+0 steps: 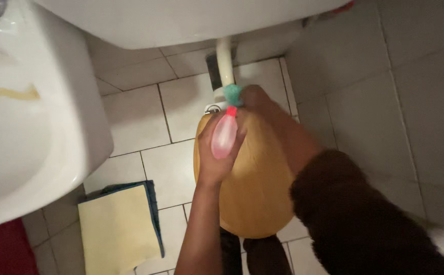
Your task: The person cleans a toilet by applying cleaning spray and wiping the exterior tank, flush handle, seat, lid, and rim with a cloth.
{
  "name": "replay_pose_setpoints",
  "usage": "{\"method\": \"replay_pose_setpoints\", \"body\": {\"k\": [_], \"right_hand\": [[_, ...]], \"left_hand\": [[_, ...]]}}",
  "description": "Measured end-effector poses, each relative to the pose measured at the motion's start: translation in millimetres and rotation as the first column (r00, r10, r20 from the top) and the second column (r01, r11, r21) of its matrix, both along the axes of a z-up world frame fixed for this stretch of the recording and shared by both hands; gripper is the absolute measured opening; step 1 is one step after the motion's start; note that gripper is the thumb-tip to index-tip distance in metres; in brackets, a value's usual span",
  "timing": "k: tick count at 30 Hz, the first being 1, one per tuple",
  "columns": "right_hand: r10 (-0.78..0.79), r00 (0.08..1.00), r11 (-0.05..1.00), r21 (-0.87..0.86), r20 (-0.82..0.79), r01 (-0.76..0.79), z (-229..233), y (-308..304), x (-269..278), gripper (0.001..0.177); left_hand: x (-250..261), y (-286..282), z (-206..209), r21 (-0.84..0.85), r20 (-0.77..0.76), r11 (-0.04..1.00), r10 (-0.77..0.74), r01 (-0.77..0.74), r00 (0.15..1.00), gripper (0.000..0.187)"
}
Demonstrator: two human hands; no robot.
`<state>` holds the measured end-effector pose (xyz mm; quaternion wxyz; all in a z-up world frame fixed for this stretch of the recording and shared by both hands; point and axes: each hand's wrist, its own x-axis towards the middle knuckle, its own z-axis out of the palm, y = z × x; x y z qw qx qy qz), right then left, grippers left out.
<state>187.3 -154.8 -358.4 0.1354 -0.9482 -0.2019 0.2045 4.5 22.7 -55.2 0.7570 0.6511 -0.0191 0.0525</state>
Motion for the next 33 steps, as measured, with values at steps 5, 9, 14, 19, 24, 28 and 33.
{"method": "replay_pose_setpoints", "body": {"k": [5,9,14,19,24,28,33], "right_hand": [[-0.052,0.998,0.994,-0.099,0.040,0.055,14.6,-40.4,10.5,0.025],[-0.207,0.975,0.933,-0.282,0.081,0.222,37.1,-91.6,20.2,0.025],[-0.288,0.951,0.888,-0.339,0.111,0.309,55.3,-125.0,11.7,0.025],[-0.074,0.971,0.994,-0.062,0.227,0.090,12.0,-118.2,14.4,0.026],[-0.273,0.947,0.961,0.098,0.168,0.260,4.2,-138.5,2.4,0.022],[-0.272,0.961,0.960,-0.078,-0.052,0.268,24.6,-53.0,-1.2,0.024],[-0.005,0.966,0.844,0.516,-0.260,0.144,84.7,33.2,-19.5,0.020]], "left_hand": [[2.0,-4.2,-22.8,0.205,0.168,0.977,-0.099,0.063,0.981,0.048],[0.6,-5.4,-36.5,0.185,0.052,0.974,-0.141,0.129,0.989,0.040],[2.0,-11.3,-31.6,0.166,0.104,0.979,-0.140,0.121,0.985,0.053],[-3.7,-11.6,-34.4,0.224,-0.062,0.963,-0.143,0.153,0.988,0.028],[-3.1,-11.5,-30.7,0.089,-0.032,0.981,-0.170,0.172,0.985,0.049],[-6.2,-16.7,-31.5,0.172,-0.126,0.972,-0.140,0.160,0.982,0.047],[-7.7,-20.7,-44.0,0.158,-0.118,0.978,-0.119,0.136,0.986,0.048]]}}
